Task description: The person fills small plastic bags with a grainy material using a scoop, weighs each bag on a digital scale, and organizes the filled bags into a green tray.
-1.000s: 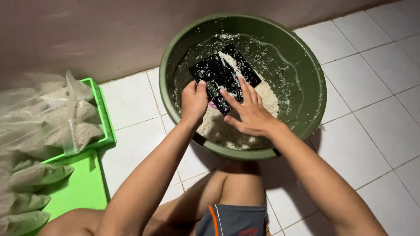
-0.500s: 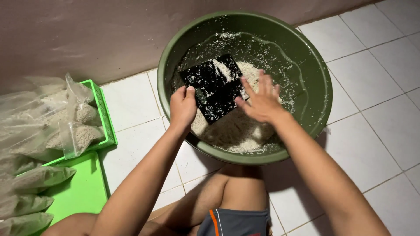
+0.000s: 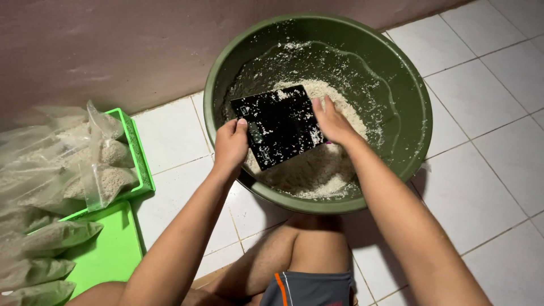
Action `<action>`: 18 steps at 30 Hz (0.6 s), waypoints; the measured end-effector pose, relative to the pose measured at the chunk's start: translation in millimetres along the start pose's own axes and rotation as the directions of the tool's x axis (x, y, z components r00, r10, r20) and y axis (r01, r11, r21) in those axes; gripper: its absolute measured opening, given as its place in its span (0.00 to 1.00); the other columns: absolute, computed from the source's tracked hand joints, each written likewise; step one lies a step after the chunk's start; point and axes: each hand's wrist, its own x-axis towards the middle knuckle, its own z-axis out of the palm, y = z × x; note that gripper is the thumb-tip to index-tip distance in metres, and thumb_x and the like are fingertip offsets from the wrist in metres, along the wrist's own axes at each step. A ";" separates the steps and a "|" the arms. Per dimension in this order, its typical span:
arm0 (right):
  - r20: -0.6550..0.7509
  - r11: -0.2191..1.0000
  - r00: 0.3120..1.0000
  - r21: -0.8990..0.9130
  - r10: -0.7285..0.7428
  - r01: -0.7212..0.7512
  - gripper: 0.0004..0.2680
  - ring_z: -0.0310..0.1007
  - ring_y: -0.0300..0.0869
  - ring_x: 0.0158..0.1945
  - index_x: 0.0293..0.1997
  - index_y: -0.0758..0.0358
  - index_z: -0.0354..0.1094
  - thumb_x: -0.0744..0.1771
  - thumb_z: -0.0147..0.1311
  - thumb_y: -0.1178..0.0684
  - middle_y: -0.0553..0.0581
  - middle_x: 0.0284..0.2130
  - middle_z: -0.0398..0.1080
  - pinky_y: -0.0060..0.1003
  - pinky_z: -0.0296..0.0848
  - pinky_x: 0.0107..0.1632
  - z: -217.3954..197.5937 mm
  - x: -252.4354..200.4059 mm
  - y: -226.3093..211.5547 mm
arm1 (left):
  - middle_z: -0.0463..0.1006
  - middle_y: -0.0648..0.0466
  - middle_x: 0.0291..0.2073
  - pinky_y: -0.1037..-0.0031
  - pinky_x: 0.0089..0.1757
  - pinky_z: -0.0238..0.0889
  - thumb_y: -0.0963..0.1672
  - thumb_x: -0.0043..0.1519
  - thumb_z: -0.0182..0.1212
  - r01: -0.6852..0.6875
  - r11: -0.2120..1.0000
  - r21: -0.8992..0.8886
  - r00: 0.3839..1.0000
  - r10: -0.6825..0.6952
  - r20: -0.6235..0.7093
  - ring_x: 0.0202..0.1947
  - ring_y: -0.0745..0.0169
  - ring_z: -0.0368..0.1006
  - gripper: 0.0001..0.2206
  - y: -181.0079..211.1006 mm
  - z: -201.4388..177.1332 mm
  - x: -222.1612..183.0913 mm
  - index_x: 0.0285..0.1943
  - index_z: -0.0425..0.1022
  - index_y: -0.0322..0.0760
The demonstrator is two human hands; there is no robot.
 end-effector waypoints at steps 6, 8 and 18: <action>0.124 0.435 0.992 0.894 -0.022 -0.102 0.31 0.70 0.60 0.53 0.69 0.68 0.49 0.69 0.29 0.27 0.72 0.56 0.64 0.57 0.69 0.57 64.8 119.0 101.6 | 0.78 0.42 0.47 0.57 0.44 0.72 0.49 0.68 0.51 0.062 0.961 -0.268 0.995 -0.037 0.098 0.47 0.55 0.74 0.22 -32.3 3.1 36.5 0.61 0.68 0.26; 0.121 0.395 0.990 0.915 -0.079 -0.080 0.35 0.73 0.58 0.48 0.63 0.71 0.55 0.68 0.24 0.22 0.73 0.51 0.66 0.52 0.77 0.47 79.7 146.3 120.6 | 0.74 0.38 0.52 0.53 0.45 0.71 0.52 0.66 0.55 0.114 0.934 -0.339 0.977 -0.044 0.207 0.51 0.50 0.73 0.29 -27.4 6.8 32.5 0.67 0.60 0.22; -0.037 0.543 0.965 0.820 -0.261 0.178 0.36 0.60 0.59 0.63 0.68 0.59 0.57 0.66 0.18 0.18 0.72 0.59 0.61 0.50 0.63 0.63 40.3 74.0 85.5 | 0.65 0.57 0.24 0.66 0.27 0.70 0.49 0.64 0.59 0.137 0.963 -0.233 0.985 -0.107 0.137 0.26 0.64 0.66 0.15 -30.2 9.4 30.5 0.40 0.74 0.28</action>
